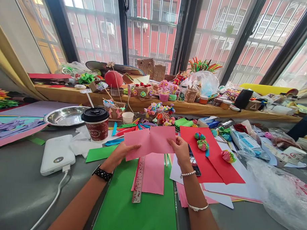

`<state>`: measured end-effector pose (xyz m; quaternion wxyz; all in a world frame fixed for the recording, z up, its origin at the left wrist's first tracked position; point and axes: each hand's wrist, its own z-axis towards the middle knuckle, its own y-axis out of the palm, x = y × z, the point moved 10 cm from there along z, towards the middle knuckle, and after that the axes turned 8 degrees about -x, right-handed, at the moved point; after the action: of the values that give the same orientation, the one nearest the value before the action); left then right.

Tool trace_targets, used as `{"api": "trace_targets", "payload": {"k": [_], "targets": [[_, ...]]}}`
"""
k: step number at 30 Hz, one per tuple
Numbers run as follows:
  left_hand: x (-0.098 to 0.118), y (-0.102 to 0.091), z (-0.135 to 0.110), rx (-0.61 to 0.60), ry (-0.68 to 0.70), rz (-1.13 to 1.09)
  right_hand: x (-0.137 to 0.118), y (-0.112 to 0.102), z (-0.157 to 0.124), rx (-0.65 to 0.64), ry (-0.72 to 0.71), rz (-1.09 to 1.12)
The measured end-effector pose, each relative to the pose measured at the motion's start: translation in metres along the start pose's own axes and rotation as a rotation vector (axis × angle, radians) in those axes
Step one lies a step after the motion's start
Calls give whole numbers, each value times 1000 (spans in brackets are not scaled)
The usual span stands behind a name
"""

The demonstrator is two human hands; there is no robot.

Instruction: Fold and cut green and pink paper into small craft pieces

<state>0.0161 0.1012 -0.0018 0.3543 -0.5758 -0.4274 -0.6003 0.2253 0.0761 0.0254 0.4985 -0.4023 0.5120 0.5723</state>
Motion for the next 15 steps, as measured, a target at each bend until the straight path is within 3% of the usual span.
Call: {"api": "trace_targets", "payload": {"k": [9, 15], "targets": [[10, -23, -5, 242, 71, 165, 16, -2, -4, 25, 192, -69], [10, -26, -6, 293, 113, 147, 24, -4, -2, 64, 195, 31]]}}
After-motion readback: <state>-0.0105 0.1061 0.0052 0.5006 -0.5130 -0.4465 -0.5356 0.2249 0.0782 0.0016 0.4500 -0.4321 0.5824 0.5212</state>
